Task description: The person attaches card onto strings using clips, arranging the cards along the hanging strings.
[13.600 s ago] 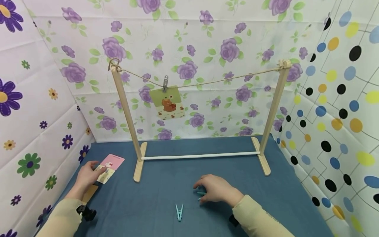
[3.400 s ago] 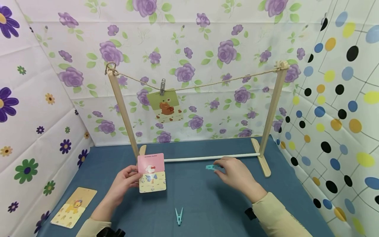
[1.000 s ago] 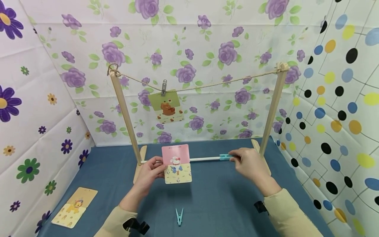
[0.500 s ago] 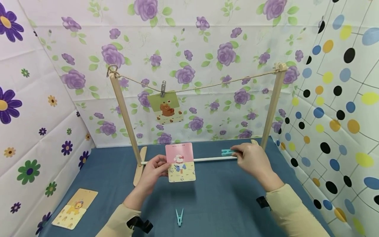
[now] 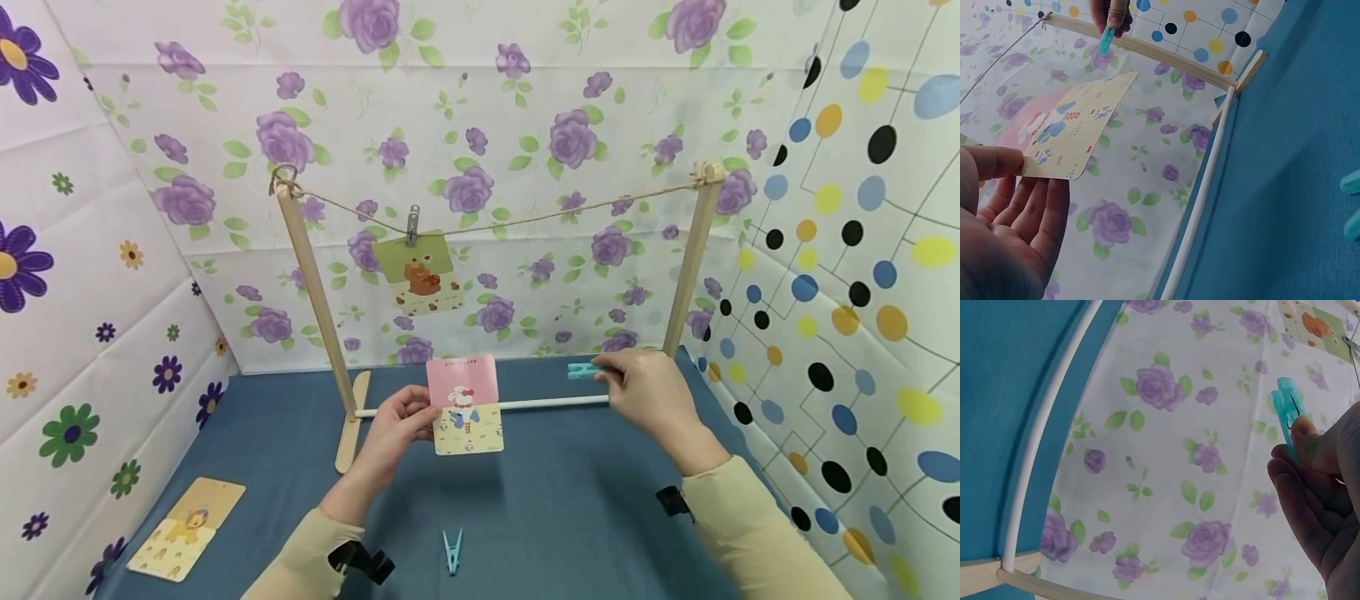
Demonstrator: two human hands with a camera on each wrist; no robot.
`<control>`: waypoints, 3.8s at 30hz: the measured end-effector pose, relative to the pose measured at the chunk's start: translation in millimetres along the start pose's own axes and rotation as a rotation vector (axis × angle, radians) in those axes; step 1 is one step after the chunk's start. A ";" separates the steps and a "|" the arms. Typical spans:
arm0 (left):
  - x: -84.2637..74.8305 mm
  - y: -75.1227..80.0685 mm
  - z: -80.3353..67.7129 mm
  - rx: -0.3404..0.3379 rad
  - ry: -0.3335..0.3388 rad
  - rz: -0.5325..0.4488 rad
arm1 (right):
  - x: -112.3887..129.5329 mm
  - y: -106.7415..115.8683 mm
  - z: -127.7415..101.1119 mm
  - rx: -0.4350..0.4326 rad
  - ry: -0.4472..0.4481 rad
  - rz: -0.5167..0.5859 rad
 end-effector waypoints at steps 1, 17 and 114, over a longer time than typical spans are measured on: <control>-1.1 -0.8 0.4 0.000 -0.002 -0.002 | 0.1 1.5 0.9 -0.003 0.006 -0.006; -27.6 -17.5 2.4 0.048 -0.048 -0.010 | 0.8 21.5 19.5 -0.033 0.058 -0.032; -153.2 -61.0 55.9 -0.129 -0.239 0.047 | 27.8 88.0 189.4 0.033 0.212 -0.255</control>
Point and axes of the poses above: each hand's wrist, its own z-axis towards the middle knuckle, its own y-axis out of the back of the hand, x = y × z, the point moved 10 cm from there along z, towards the middle knuckle, and after that the axes turned 14 degrees about y, right-handed, at the moved point
